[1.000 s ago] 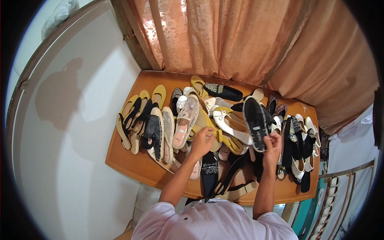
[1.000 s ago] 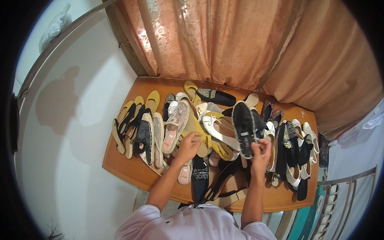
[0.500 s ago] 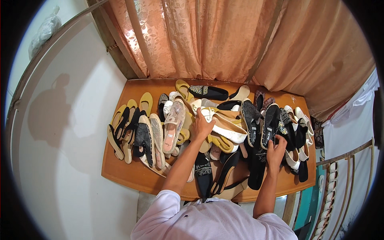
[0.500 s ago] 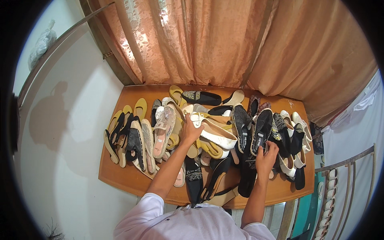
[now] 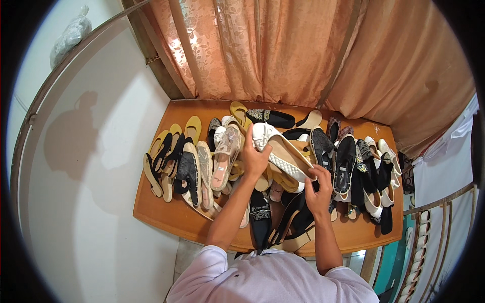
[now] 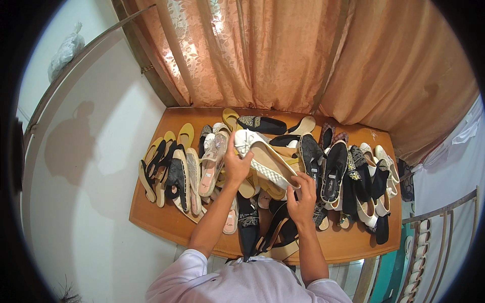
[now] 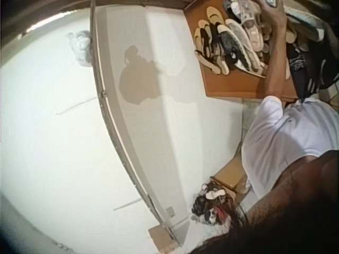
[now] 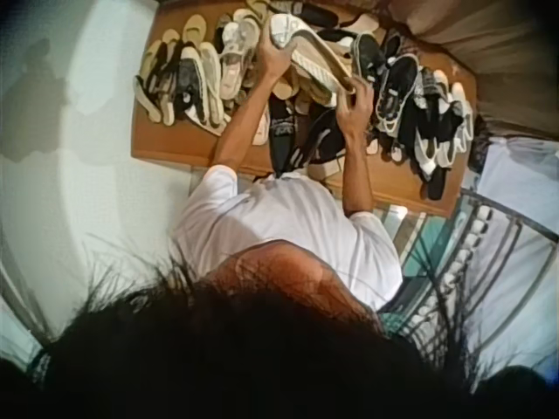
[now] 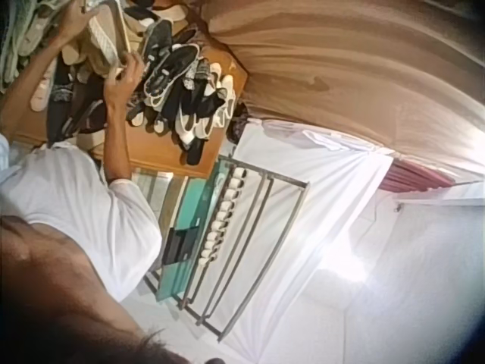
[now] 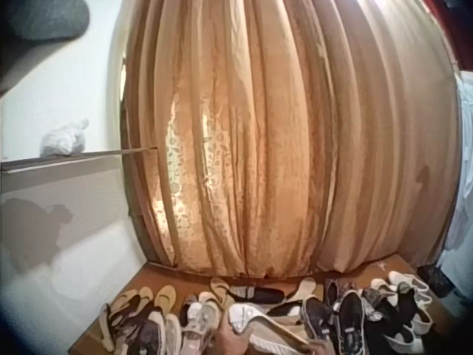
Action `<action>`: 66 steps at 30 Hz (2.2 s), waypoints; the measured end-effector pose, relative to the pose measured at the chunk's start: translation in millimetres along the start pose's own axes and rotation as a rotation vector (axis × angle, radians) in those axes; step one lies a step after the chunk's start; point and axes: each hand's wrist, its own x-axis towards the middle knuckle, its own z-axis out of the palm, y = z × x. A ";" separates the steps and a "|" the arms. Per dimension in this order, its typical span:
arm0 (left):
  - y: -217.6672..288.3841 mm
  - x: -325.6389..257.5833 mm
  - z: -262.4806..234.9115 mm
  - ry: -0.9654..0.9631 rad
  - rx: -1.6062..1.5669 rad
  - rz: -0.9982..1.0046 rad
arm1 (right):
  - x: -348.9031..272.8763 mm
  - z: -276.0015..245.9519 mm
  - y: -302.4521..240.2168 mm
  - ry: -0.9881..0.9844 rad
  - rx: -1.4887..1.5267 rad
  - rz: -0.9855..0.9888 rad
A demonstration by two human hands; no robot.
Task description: Organizing various styles of women's shoes from a table onto a multi-tiered wooden rack.
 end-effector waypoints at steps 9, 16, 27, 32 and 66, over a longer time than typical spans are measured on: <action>33.9 -15.3 -47.5 -0.131 -0.143 0.015 | -27.9 21.0 -3.7 -0.233 0.423 0.268; 28.0 -60.2 -25.5 -0.344 -0.351 -0.263 | -52.1 7.6 2.9 -0.468 0.708 0.513; 51.4 -138.6 37.7 -0.798 -0.172 -0.301 | -115.4 -74.7 15.7 -0.076 0.246 0.648; 77.7 -181.8 62.8 -1.019 -0.531 -0.433 | -167.4 -134.5 14.9 -0.066 0.270 0.679; 368.1 -717.1 226.8 -2.451 -0.408 -0.546 | -599.8 -467.9 -73.4 1.394 -0.235 1.061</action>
